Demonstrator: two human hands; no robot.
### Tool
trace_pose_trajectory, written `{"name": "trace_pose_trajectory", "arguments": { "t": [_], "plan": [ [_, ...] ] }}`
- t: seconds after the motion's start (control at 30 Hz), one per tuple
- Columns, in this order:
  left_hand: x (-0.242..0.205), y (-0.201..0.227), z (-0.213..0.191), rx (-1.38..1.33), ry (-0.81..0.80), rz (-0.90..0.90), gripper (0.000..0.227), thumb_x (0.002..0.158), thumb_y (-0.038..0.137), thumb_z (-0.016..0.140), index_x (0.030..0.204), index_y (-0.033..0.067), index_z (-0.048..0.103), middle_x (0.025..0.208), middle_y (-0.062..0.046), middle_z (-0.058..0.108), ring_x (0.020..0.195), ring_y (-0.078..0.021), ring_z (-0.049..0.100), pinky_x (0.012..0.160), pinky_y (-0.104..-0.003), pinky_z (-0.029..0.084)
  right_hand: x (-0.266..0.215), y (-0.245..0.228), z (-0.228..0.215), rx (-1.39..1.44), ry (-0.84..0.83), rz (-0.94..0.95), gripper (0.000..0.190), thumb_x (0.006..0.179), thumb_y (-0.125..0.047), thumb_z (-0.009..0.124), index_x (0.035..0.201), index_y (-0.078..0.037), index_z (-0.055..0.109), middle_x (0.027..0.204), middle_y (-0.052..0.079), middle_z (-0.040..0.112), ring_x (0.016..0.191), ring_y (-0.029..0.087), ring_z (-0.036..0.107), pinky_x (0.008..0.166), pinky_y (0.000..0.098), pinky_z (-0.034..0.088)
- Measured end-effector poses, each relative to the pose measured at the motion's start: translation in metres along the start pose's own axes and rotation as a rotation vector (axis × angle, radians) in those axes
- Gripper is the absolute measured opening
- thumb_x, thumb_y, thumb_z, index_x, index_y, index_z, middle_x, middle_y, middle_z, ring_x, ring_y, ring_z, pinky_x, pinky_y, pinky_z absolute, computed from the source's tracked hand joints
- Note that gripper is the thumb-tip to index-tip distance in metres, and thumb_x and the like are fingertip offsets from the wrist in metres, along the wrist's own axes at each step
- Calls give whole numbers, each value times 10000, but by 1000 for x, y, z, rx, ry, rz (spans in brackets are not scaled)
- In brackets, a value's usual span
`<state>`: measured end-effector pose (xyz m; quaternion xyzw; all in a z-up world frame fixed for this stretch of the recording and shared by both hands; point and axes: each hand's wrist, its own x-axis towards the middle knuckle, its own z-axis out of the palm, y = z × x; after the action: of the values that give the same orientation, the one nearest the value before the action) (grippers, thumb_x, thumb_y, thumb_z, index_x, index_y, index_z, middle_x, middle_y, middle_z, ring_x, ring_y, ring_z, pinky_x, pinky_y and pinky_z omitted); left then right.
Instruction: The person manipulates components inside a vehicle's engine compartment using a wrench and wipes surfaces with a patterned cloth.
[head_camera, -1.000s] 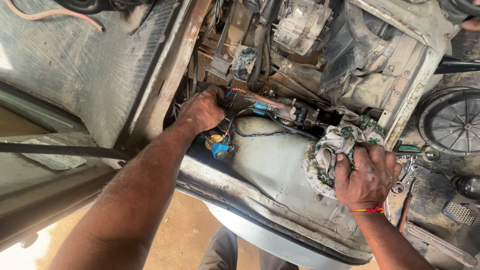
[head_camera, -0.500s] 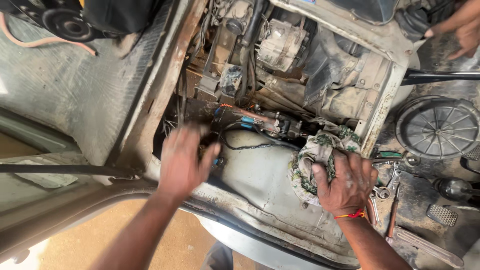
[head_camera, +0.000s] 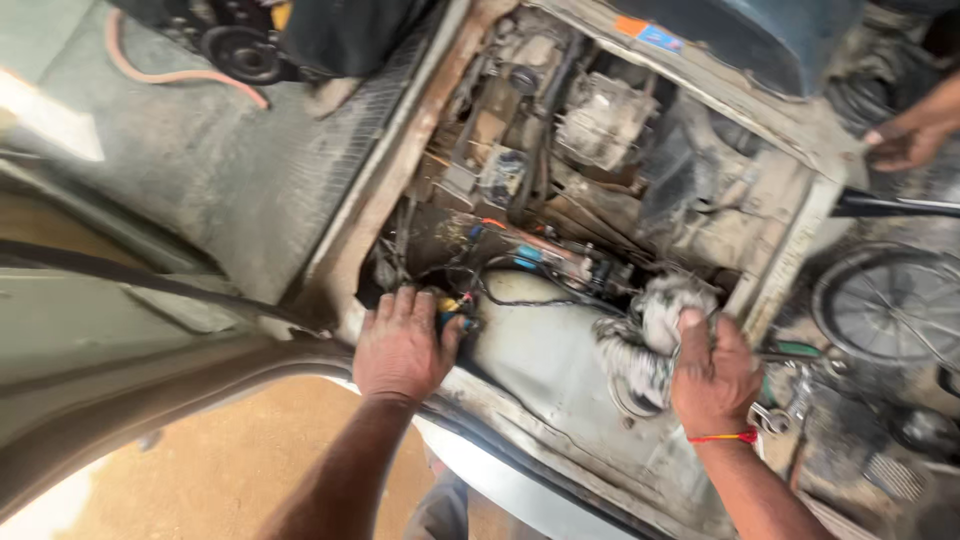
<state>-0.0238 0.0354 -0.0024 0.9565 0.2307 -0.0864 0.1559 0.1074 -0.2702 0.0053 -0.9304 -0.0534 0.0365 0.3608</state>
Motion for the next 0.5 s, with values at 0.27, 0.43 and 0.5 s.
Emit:
{"name": "trace_pose_trajectory", "arguments": {
  "t": [0.27, 0.43, 0.5],
  "plan": [
    [18, -6, 5, 92, -56, -3, 578, 941, 543, 515, 1252, 65, 613, 1261, -142, 621, 1166, -312, 564, 962, -469, 446, 92, -54, 131, -487, -325, -723, 419, 776, -333, 706, 1099, -66, 711, 1051, 190, 680, 1004, 419, 598, 816, 608, 467],
    [13, -1, 4, -5, -45, -48, 503, 953, 519, 538, 1192, 90, 647, 1171, -107, 664, 1125, -305, 595, 970, -446, 455, 83, -36, 118, -448, -444, -540, 249, 968, -252, 623, 1121, -69, 691, 1119, 167, 703, 1065, 396, 639, 926, 508, 504],
    [18, -2, -2, -15, -30, -42, 497, 922, 499, 563, 1169, 79, 656, 1123, -116, 672, 1081, -306, 607, 940, -458, 454, 80, -24, 95, -358, -335, -611, 275, 940, -203, 619, 1153, -40, 679, 1146, 195, 706, 1057, 405, 667, 937, 503, 522]
  ]
}}
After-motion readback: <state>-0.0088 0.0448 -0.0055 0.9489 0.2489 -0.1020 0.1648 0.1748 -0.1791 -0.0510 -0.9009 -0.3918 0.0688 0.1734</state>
